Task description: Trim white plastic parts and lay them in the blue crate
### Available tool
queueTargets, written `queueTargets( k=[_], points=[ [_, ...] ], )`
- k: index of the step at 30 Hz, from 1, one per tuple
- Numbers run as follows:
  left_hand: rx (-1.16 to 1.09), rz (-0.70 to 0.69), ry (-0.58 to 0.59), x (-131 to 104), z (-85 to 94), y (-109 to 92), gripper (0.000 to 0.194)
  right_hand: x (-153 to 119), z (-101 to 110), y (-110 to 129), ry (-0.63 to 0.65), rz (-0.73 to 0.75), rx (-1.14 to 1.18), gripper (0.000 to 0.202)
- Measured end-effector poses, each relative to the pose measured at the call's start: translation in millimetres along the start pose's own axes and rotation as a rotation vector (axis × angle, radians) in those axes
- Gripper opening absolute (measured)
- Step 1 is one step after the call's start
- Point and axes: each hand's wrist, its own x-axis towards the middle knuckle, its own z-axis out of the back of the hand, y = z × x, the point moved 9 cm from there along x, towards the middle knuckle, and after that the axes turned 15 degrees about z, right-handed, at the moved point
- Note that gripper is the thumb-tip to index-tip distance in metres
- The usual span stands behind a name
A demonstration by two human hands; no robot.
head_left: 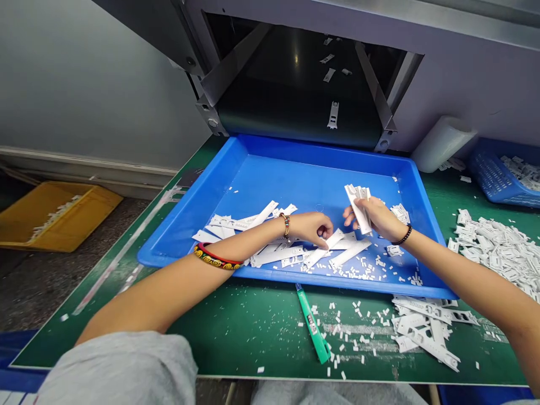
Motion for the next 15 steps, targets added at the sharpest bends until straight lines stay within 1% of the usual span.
queueTargets(
  k=[1, 3, 5, 7, 8, 10, 12, 13, 14, 15],
  points=[
    [-0.020, 0.002, -0.015, -1, 4.2, -1, 0.024, -1, -3, 2, 0.007, 0.012, -0.002, 0.032],
    [-0.059, 0.006, -0.058, -6, 15.3, -6, 0.022, -2, -2, 9, -0.021, 0.068, -0.009, 0.033],
    [-0.124, 0.003, -0.084, -12, 25.3, -12, 0.024, -1, 4, 16, -0.079, 0.130, -0.017, 0.037],
    [-0.187, -0.013, -0.089, -17, 31.0, -20, 0.024, -1, 9, 20, -0.107, 0.161, -0.057, 0.043],
    [-0.206, -0.022, -0.084, -19, 31.7, -23, 0.022, -2, 9, 21, -0.094, 0.163, -0.101, 0.046],
    [-0.207, -0.032, -0.074, -22, 29.9, -27, 0.021, -3, 4, 20, -0.006, 0.138, -0.207, 0.048],
    [-0.201, -0.013, -0.061, -22, 26.0, -26, 0.023, -5, -5, 17, 0.102, 0.098, -0.279, 0.047],
    [-0.214, 0.010, -0.052, -21, 24.4, -24, 0.024, -6, -7, 15, 0.127, 0.090, -0.299, 0.045],
    [-0.240, 0.037, -0.038, -20, 22.9, -21, 0.024, -6, -6, 16, 0.124, 0.097, -0.316, 0.043],
    [-0.275, 0.062, -0.026, -20, 22.4, -18, 0.025, -5, -3, 17, 0.090, 0.121, -0.339, 0.041]
  ],
)
